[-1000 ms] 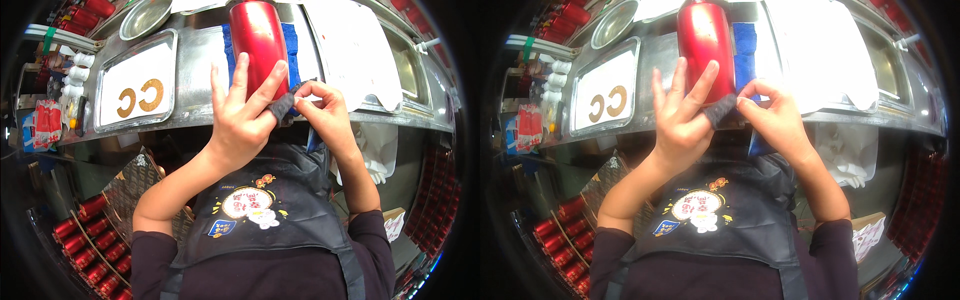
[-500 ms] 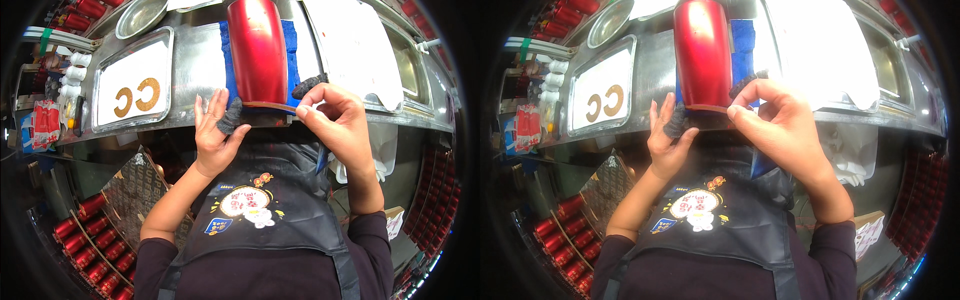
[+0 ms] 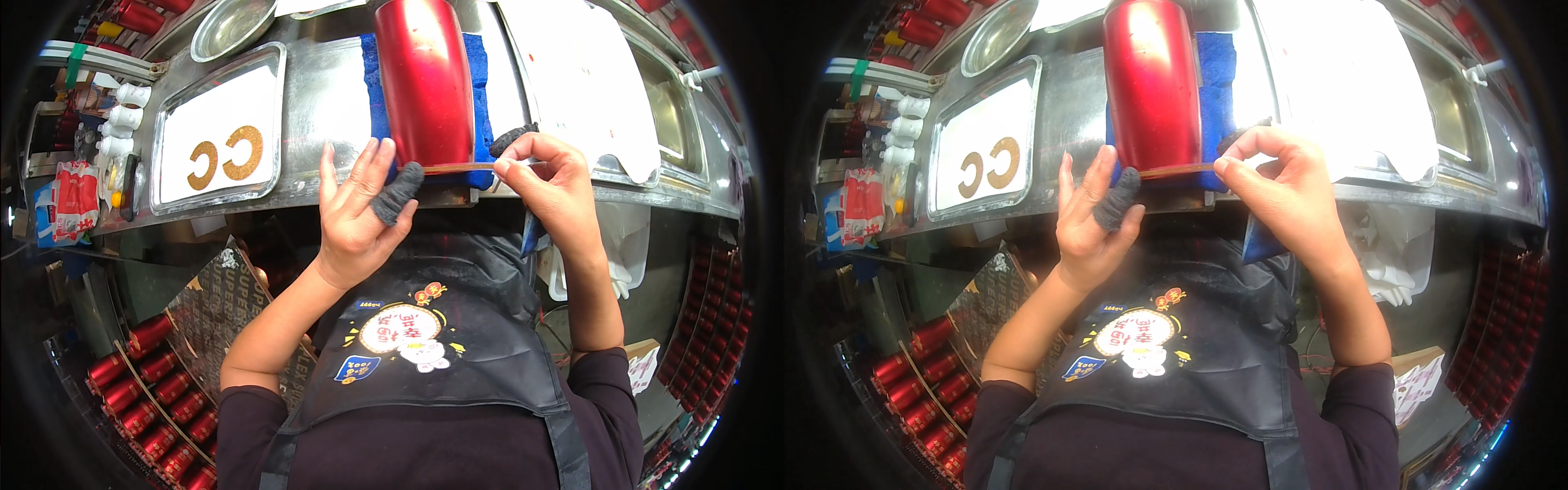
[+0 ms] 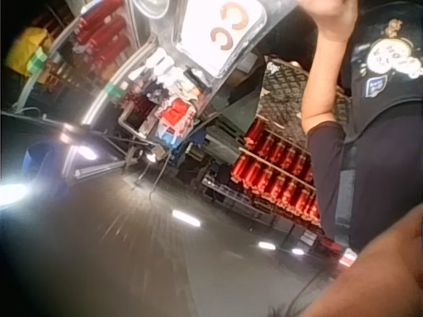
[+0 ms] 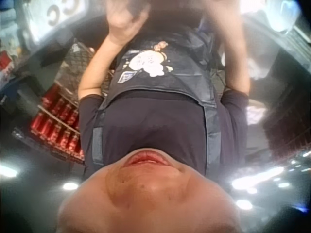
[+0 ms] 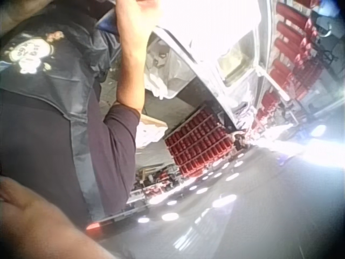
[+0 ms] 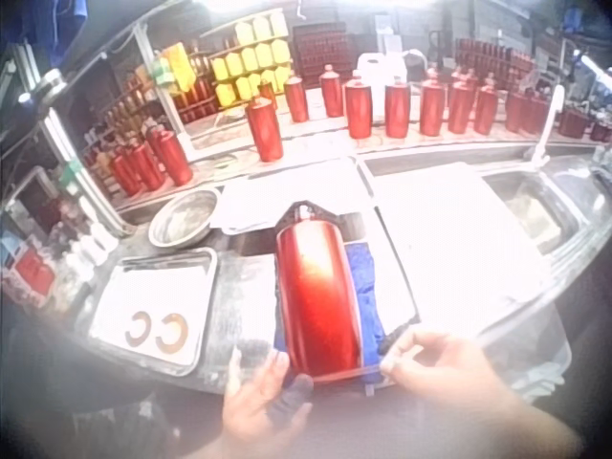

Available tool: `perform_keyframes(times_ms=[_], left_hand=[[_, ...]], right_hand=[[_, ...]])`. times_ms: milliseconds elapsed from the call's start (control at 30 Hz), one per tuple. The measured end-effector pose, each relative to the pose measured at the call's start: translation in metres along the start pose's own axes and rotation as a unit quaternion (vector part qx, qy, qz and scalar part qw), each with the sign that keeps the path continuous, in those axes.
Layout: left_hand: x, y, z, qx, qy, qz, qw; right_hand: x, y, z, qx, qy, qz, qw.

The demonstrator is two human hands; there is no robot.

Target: The person picks up a red bottle, wipes the neck and body with a cloth, and applies a paper label to the bottle's body. The person smooths the label and places the bottle on a tray.

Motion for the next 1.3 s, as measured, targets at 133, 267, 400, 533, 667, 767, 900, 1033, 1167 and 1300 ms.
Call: perform_keyframes(times_ms=[133, 267, 400, 533, 667, 767, 900, 1033, 1167, 1300], left_hand=[[0.008, -0.001, 0.01, 0.032, -0.024, 0.001, 0.999], [0.011, 0.004, 0.012, 0.042, -0.029, 0.002, 0.999], [0.006, 0.013, 0.002, 0.034, -0.006, 0.015, 0.999], [-0.003, 0.011, -0.003, 0.031, 0.002, -0.002, 1.0], [-0.001, 0.01, -0.002, 0.03, -0.006, -0.004, 1.0], [0.005, 0.01, 0.002, 0.032, -0.023, -0.009, 0.999], [0.013, 0.01, 0.006, 0.045, -0.035, -0.021, 0.998], [0.024, 0.011, 0.009, 0.055, -0.063, -0.027, 0.996], [0.04, 0.009, 0.017, 0.07, -0.101, -0.022, 0.992], [0.051, -0.005, 0.028, 0.096, -0.137, -0.066, 0.984]], right_hand=[[0.002, -0.002, 0.001, -0.002, -0.003, -0.001, 1.0], [0.0, -0.003, -0.003, -0.004, -0.012, 0.005, 1.0], [-0.009, -0.005, -0.018, 0.027, 0.007, -0.01, 1.0], [-0.015, -0.006, -0.026, 0.027, 0.031, 0.006, 0.999], [-0.011, -0.005, -0.018, 0.004, 0.03, 0.017, 0.999], [-0.007, -0.001, -0.007, -0.004, 0.007, 0.022, 1.0], [-0.004, -0.001, 0.002, 0.0, -0.003, 0.022, 1.0], [-0.004, -0.003, 0.004, -0.003, -0.001, 0.022, 1.0], [-0.001, -0.004, 0.008, -0.013, -0.016, 0.022, 1.0], [0.002, -0.009, 0.015, 0.004, -0.032, 0.013, 0.999]])
Point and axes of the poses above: each hand's wrist, its own x-axis towards the middle knuckle, its own y-axis out of the back of the hand, z = x × y, the point moved 5 cm from there along x, towards the middle knuckle, and after that the axes turned 8 degrees about z, right-handed, at the moved point
